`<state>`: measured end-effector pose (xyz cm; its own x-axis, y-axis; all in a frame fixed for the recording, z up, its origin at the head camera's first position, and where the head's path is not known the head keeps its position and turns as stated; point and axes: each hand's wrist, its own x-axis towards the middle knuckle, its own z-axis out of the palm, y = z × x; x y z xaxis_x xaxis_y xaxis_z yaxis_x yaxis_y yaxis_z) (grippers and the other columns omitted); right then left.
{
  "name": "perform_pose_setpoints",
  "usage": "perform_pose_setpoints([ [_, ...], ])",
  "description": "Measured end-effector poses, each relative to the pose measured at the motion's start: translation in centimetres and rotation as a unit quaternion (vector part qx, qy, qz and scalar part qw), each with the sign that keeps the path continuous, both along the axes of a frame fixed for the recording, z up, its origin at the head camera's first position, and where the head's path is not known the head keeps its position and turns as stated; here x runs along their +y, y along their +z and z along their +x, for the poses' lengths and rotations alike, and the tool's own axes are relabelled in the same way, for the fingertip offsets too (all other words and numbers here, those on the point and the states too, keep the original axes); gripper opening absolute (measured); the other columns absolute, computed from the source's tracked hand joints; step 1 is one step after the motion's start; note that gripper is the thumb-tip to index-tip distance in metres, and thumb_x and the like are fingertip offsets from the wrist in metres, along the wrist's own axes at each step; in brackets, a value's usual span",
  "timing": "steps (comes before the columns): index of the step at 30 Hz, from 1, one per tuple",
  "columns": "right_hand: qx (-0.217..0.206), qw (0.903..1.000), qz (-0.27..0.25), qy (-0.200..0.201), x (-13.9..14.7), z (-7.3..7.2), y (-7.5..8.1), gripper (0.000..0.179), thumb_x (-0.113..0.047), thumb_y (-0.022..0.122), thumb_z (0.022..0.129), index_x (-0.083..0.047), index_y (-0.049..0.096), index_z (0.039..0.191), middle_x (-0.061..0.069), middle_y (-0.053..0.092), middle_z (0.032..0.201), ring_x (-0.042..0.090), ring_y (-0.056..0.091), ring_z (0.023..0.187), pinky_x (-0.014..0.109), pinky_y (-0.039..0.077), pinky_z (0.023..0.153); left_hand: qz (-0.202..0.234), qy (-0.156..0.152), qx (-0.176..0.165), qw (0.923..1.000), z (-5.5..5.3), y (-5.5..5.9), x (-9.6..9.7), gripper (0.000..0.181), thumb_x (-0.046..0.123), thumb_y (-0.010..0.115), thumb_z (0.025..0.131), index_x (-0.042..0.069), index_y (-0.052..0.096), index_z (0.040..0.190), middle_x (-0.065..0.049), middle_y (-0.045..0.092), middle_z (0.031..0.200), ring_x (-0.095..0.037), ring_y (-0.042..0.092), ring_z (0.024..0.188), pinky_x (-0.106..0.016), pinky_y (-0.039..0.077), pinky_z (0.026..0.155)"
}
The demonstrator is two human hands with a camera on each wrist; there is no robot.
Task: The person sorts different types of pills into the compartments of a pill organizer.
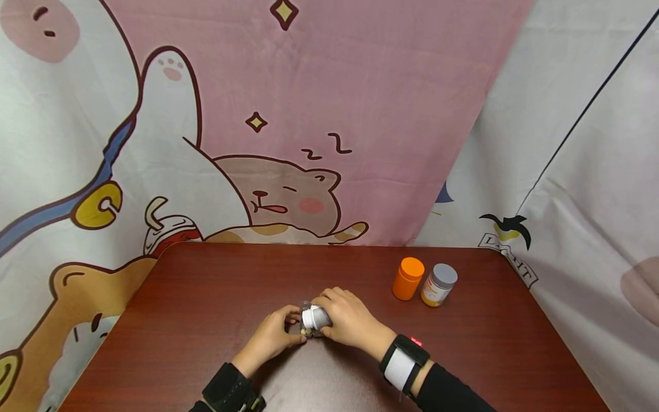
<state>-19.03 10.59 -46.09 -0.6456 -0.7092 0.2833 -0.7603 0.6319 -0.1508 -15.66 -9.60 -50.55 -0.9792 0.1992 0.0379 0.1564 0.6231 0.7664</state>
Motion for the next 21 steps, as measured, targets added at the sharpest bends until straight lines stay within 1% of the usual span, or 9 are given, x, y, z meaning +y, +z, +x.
perform_pose_setpoints([
  [6,-0.018,0.9987,-0.036,-0.033,0.7,0.9,0.1,0.054,-0.033,0.077,0.063,-0.019,0.056,0.11,-0.009,0.054,0.1,0.009,0.05,0.088,0.031,0.046,0.075,0.007,-0.003,-0.004,1.0,-0.1,0.0,0.0,0.058,0.019,0.08,0.061,0.002,0.055,0.111,-0.008,0.063,0.097,-0.023,0.058,0.089,-0.041,0.046,0.078],
  [13,-0.026,0.995,-0.064,-0.072,1.7,3.1,0.1,0.064,-0.036,0.077,0.064,-0.022,0.05,0.121,-0.012,0.053,0.109,0.009,0.052,0.089,0.032,0.046,0.074,0.008,0.008,0.005,0.9999,0.0,-0.2,0.2,0.056,0.015,0.079,0.061,0.002,0.056,0.11,-0.006,0.063,0.096,-0.022,0.058,0.087,-0.039,0.047,0.076],
  [16,-0.028,0.9942,-0.07,-0.077,2.2,4.2,-0.1,0.065,-0.039,0.074,0.067,-0.022,0.047,0.124,-0.011,0.052,0.111,0.009,0.052,0.091,0.033,0.047,0.076,0.003,0.011,0.003,0.9999,0.0,-0.1,0.3,0.055,0.016,0.079,0.062,0.002,0.056,0.11,-0.005,0.063,0.096,-0.022,0.057,0.087,-0.039,0.046,0.076],
  [19,-0.032,0.9941,-0.075,-0.072,2.5,5.4,-0.3,0.064,-0.042,0.072,0.07,-0.021,0.046,0.125,-0.011,0.052,0.112,0.01,0.051,0.094,0.036,0.046,0.079,0.002,0.013,-0.006,0.9999,0.1,0.1,0.3,0.055,0.017,0.078,0.063,0.003,0.056,0.111,-0.005,0.063,0.097,-0.021,0.057,0.088,-0.04,0.046,0.077],
  [21,-0.033,0.9939,-0.079,-0.069,2.6,6.1,-0.4,0.063,-0.042,0.071,0.07,-0.021,0.046,0.124,-0.011,0.052,0.111,0.009,0.051,0.094,0.036,0.045,0.079,0.002,0.01,-0.007,0.9999,0.1,0.1,0.2,0.055,0.017,0.078,0.063,0.003,0.056,0.111,-0.006,0.063,0.098,-0.021,0.056,0.088,-0.041,0.045,0.077],
])
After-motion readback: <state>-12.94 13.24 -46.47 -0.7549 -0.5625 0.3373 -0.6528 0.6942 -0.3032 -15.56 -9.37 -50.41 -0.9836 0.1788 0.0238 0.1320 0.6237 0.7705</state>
